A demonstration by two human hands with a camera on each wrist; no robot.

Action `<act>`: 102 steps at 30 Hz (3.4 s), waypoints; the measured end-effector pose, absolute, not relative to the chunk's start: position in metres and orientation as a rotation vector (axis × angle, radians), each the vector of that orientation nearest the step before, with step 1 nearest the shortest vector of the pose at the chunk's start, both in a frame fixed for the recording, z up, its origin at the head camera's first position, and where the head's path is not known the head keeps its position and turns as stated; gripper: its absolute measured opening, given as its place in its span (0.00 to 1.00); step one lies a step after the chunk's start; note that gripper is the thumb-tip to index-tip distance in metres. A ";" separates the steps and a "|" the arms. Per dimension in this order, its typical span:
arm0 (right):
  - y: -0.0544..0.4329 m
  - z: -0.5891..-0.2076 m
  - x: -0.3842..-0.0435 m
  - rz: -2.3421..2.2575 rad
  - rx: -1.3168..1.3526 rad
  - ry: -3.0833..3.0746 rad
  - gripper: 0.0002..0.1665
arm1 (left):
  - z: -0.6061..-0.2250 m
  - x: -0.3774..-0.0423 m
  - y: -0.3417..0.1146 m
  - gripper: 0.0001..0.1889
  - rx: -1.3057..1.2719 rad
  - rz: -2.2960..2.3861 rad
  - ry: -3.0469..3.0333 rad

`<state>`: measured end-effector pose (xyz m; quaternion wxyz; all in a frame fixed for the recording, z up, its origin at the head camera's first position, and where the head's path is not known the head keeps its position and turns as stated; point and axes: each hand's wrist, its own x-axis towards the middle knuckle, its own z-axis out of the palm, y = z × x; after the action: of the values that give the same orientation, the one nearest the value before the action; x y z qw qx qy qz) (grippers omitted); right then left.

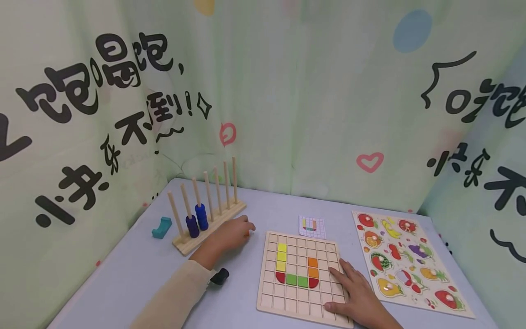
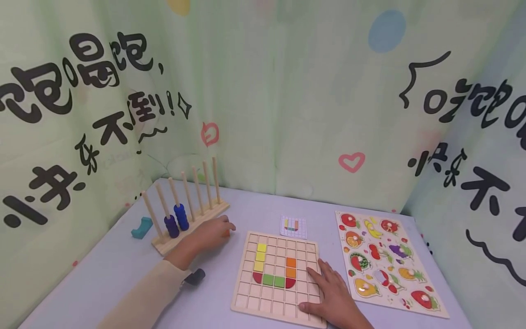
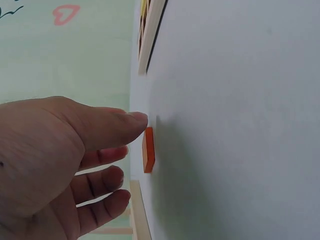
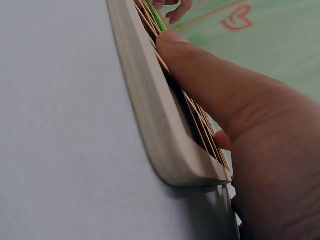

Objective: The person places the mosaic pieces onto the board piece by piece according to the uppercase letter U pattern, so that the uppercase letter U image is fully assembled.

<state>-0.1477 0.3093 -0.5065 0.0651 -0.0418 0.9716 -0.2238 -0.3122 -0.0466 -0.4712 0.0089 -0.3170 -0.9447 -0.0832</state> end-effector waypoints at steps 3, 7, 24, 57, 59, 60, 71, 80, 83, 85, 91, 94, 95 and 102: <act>0.310 -0.508 -0.148 -0.674 -0.127 2.928 0.63 | -0.473 -0.313 -0.051 0.15 -0.969 -0.244 -2.960; 0.310 -0.509 -0.149 -0.688 -0.126 2.919 0.63 | -0.474 -0.313 -0.055 0.15 -0.939 -0.257 -3.001; 0.311 -0.509 -0.151 -0.708 -0.197 2.945 0.64 | -0.481 -0.324 -0.059 0.15 -0.861 -0.422 -3.074; 0.311 -0.508 -0.150 -0.684 -0.173 2.950 0.64 | -0.485 -0.327 -0.050 0.14 -0.972 -0.325 -2.985; 0.311 -0.509 -0.150 -0.682 -0.176 2.953 0.64 | -0.484 -0.327 -0.049 0.14 -0.974 -0.326 -2.982; 0.311 -0.508 -0.150 -0.682 -0.174 2.954 0.64 | -0.484 -0.328 -0.048 0.14 -0.973 -0.326 -2.982; 0.310 -0.506 -0.150 -0.714 -0.168 2.945 0.63 | -0.480 -0.322 -0.040 0.15 -0.987 -0.379 -3.010; 0.310 -0.507 -0.149 -0.725 -0.175 2.952 0.63 | -0.479 -0.314 -0.024 0.15 -1.024 -0.444 -2.986; 0.310 -0.507 -0.149 -0.723 -0.179 2.954 0.63 | -0.479 -0.313 -0.018 0.15 -1.030 -0.437 -2.989; 0.310 -0.507 -0.149 -0.723 -0.182 2.955 0.63 | -0.478 -0.311 -0.014 0.15 -1.031 -0.433 -2.994; 0.310 -0.507 -0.149 -0.718 -0.181 2.954 0.63 | -0.474 -0.306 -0.004 0.14 -1.051 -0.472 -3.001; 0.310 -0.507 -0.149 -0.715 -0.178 2.950 0.63 | -0.473 -0.305 0.001 0.14 -1.072 -0.482 -2.996; 0.310 -0.507 -0.149 -0.715 -0.177 2.947 0.63 | -0.473 -0.305 0.003 0.14 -1.078 -0.486 -2.996; 0.309 -0.505 -0.149 -0.708 -0.180 2.950 0.63 | -0.468 -0.303 0.019 0.15 -1.099 -0.481 -2.999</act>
<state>-0.1489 0.3092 -0.5046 0.0514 -0.0591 0.9694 -0.2326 -0.3031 0.0186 -0.4679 -0.0442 -0.3400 -0.9276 -0.1488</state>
